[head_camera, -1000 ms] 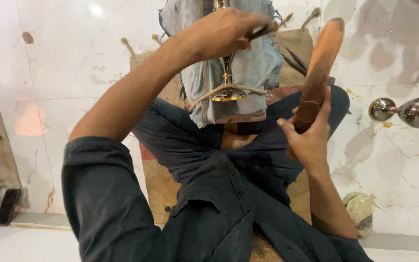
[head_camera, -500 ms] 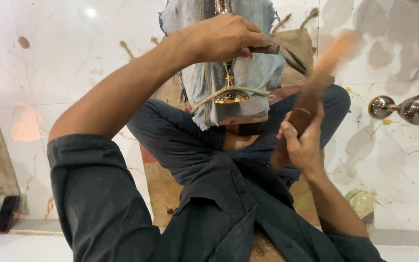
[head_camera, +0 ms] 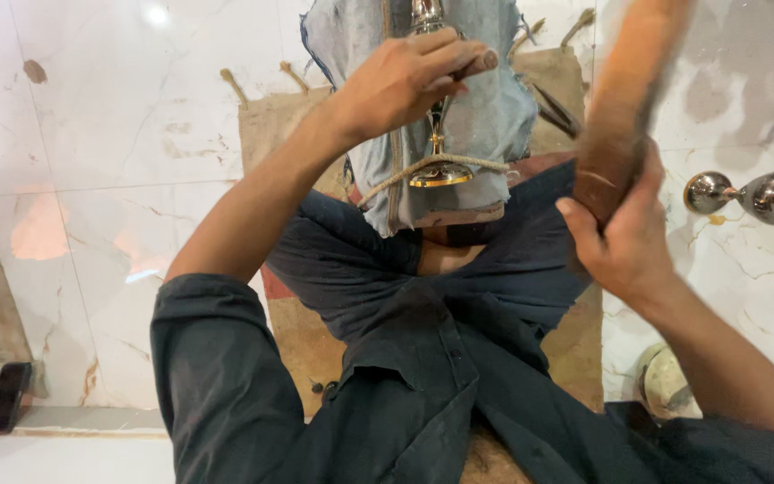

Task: The person sits cross-legged on the floor and repeatedly hammers a small metal vessel placed on a cloth-covered block. They hold the vessel with one hand and strike it with a hammer in the other, rotating the vessel to work different areas.

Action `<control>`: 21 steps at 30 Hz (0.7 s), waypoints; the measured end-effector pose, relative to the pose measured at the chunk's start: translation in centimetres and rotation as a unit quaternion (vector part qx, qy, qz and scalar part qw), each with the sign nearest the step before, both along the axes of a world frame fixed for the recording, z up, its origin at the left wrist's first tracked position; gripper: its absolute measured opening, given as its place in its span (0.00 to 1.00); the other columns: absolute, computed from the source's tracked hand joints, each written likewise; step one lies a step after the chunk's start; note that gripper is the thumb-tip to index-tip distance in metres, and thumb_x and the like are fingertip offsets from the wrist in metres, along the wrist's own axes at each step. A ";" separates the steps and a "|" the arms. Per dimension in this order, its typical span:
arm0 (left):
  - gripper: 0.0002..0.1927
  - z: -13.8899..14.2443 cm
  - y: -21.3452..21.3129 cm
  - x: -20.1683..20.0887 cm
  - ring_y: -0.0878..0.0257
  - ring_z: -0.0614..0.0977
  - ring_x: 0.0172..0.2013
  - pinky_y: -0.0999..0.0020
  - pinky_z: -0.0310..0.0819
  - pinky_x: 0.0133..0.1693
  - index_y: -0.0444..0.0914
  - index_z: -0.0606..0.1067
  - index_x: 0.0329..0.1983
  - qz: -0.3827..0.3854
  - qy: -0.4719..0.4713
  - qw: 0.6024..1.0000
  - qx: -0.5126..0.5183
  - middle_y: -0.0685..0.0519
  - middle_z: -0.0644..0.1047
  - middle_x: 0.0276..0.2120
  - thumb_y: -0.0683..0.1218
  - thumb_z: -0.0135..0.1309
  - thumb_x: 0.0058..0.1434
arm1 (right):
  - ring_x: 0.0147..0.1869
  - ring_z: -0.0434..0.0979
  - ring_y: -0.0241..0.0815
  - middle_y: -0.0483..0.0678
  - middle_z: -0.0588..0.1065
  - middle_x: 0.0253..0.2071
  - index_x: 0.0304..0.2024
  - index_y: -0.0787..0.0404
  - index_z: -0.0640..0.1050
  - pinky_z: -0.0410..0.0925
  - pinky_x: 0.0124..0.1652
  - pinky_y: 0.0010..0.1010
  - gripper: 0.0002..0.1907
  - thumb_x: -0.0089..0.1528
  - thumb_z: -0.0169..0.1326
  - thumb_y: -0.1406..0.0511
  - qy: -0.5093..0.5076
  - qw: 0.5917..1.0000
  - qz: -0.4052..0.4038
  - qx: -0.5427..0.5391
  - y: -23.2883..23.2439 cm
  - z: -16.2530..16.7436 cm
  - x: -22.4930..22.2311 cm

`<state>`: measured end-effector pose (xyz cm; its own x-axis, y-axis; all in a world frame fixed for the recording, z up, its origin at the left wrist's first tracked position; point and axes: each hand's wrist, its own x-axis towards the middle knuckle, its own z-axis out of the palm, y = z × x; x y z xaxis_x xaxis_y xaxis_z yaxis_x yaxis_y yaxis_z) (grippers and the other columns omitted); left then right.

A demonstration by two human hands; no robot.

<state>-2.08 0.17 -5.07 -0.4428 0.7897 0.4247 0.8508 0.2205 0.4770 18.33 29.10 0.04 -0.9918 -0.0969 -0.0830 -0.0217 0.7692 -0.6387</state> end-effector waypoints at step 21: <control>0.16 -4.2 4.4 6.0 0.66 0.83 0.38 0.73 0.80 0.38 0.40 0.69 0.61 0.346 -0.168 0.876 0.290 0.53 0.76 0.41 0.45 0.58 0.74 | 0.39 0.78 0.54 0.52 0.74 0.42 0.66 0.57 0.71 0.67 0.33 0.42 0.33 0.58 0.65 0.67 0.309 0.902 0.177 0.245 -0.1 9.7 -10.4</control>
<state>3.92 4.52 -9.22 -0.9071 -0.0232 0.4202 0.3996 0.2661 0.8772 7.93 29.01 9.74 -0.7781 -0.5178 0.3556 -0.5559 0.8312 -0.0063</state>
